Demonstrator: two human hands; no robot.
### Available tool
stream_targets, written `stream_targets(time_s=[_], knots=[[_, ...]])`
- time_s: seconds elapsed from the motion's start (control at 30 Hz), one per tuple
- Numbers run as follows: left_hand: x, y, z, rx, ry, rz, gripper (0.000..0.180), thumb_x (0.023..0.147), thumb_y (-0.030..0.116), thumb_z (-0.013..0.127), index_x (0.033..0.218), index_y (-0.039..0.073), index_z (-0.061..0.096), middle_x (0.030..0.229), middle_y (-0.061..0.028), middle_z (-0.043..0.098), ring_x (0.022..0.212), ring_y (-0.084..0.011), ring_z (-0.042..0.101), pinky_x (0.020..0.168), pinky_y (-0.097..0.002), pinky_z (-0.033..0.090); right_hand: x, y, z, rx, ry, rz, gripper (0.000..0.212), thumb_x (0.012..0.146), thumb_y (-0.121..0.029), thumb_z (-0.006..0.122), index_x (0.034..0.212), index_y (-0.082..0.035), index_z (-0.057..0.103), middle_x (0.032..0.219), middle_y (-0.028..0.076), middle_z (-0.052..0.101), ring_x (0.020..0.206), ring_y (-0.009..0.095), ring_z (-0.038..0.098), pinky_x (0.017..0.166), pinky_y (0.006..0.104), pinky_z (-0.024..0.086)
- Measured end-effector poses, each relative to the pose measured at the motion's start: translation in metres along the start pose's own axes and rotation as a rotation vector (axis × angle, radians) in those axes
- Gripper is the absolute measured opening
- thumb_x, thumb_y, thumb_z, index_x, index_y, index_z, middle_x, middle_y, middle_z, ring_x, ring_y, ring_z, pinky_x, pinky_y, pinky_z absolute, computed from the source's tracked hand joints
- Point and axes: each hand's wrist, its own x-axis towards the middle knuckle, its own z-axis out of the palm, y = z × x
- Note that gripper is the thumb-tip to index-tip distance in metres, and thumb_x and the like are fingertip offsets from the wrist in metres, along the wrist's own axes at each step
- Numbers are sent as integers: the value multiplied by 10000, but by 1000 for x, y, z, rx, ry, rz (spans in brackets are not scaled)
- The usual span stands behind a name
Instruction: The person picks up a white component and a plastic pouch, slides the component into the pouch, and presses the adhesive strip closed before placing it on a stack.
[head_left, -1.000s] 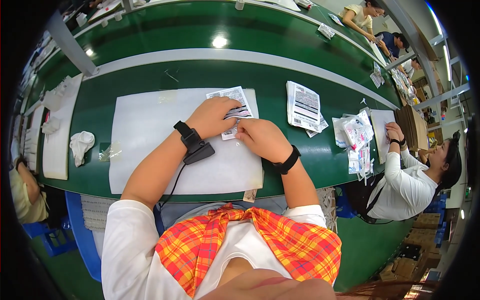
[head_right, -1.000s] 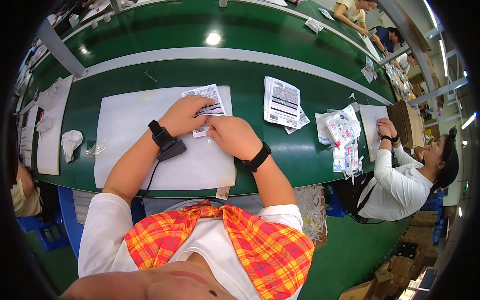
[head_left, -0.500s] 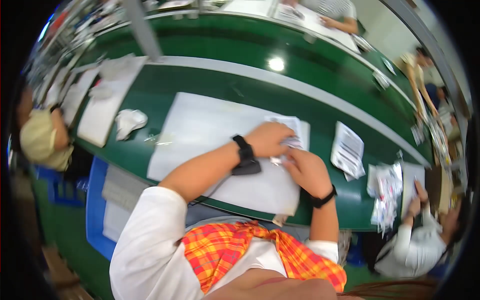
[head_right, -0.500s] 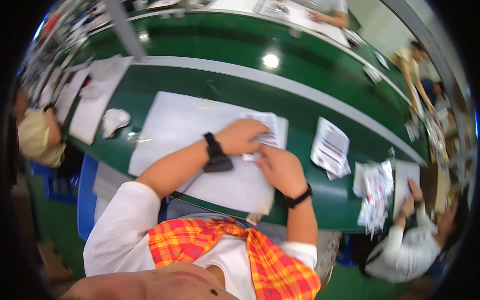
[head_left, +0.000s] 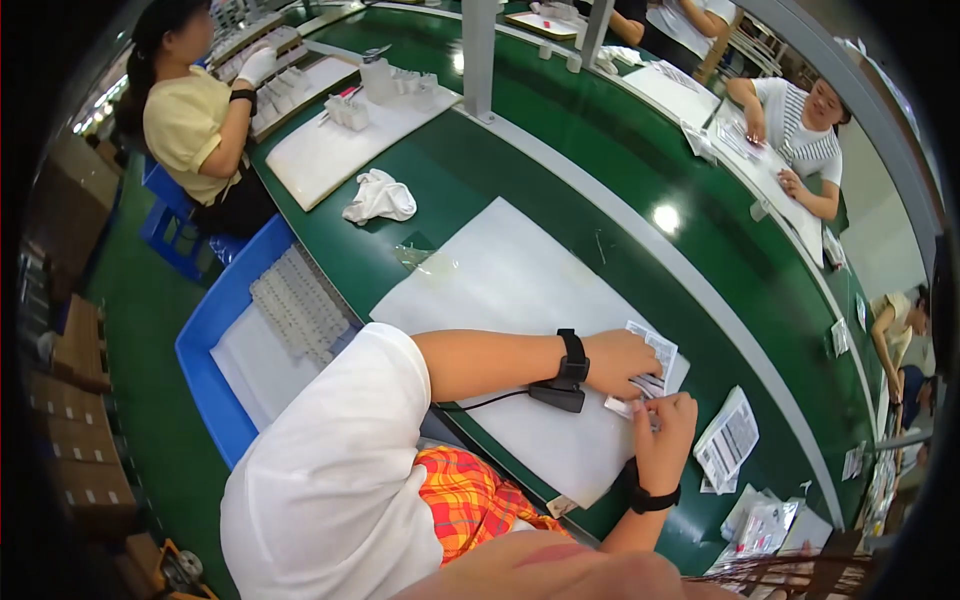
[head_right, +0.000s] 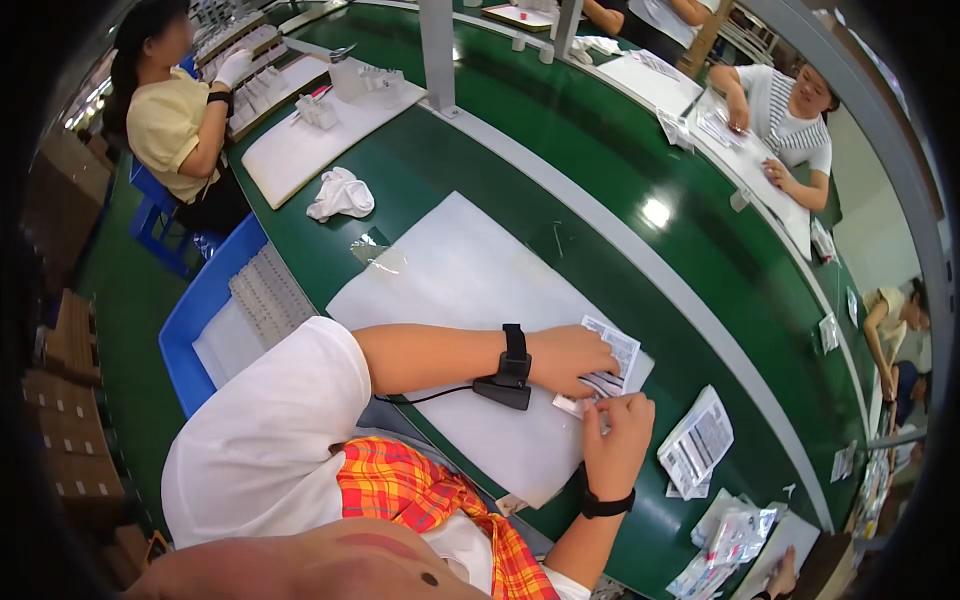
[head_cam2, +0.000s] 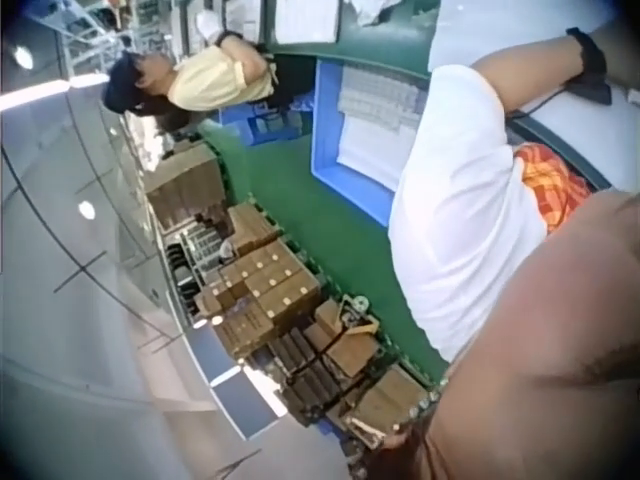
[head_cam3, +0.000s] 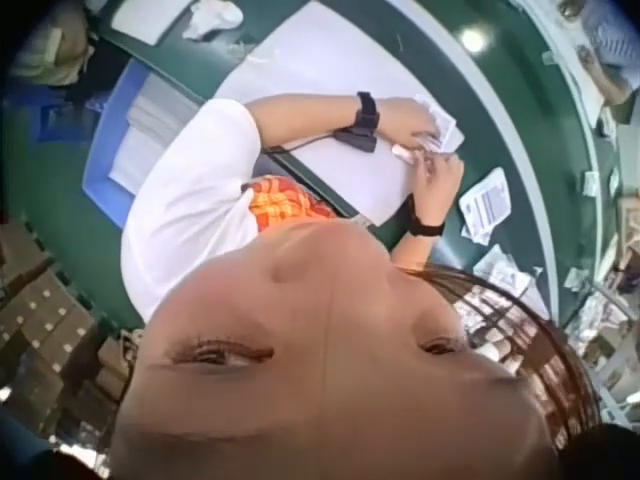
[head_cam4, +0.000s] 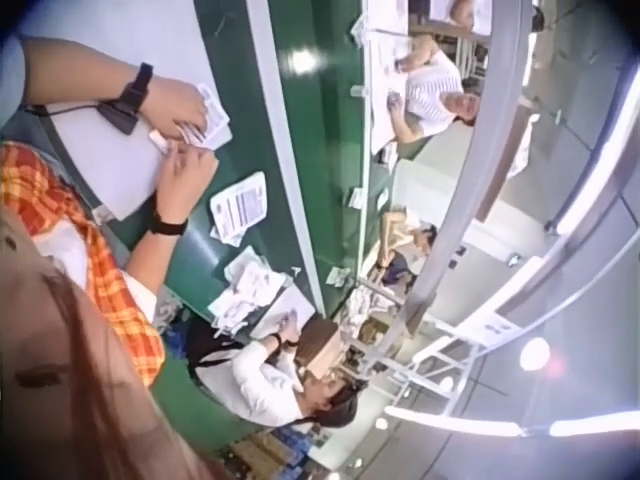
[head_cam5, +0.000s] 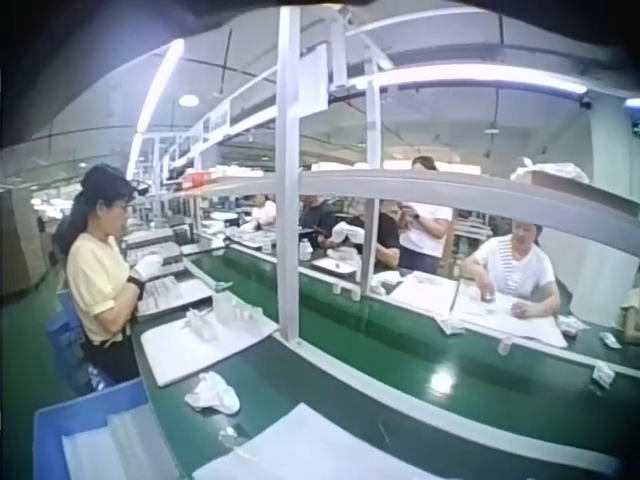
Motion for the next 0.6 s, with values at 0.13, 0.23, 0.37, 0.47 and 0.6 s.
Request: stream_targets(time_s=[0.13, 0.23, 0.37, 0.47, 0.6], knots=[[-2, 3, -3, -4, -15, -6, 415, 763, 272, 687, 1126, 76, 650, 975, -139, 663, 938, -353, 625, 835, -460, 492, 0, 0, -1, -14, 2, 2, 179, 782, -95, 745, 824, -12, 593, 848, 131, 522, 868, 316, 518, 771, 396, 421], [-5, 5, -5, 15, -37, -32, 421, 759, 266, 687, 1130, 72, 647, 974, -140, 663, 937, -351, 625, 834, -457, 492, 0, -4, 0, 47, 12, 41, 161, 780, -97, 748, 815, -13, 615, 857, 128, 533, 889, 321, 515, 794, 393, 418], [-6, 2, -2, -13, -28, -40, 429, 750, 261, 690, 1129, 64, 646, 981, -143, 661, 930, -351, 625, 830, -454, 492, -1, -2, 1, 14, 14, -37, 173, 733, -65, 780, 838, -12, 653, 864, 123, 546, 874, 321, 519, 778, 405, 432], [-7, 0, -1, 1, -1, 10, 435, 750, 260, 689, 1134, 59, 645, 987, -143, 660, 932, -349, 625, 832, -453, 492, -4, 3, 2, 42, -116, -22, 190, 720, -62, 786, 855, -15, 661, 883, 126, 554, 898, 328, 523, 807, 405, 438], [-4, -1, -1, -11, -33, -5, 444, 754, 267, 684, 1146, 63, 644, 993, -142, 660, 941, -345, 623, 840, -451, 490, -3, 2, 0, 30, -163, 2, 202, 716, -64, 776, 861, -10, 646, 909, 131, 563, 913, 329, 524, 803, 395, 439]])
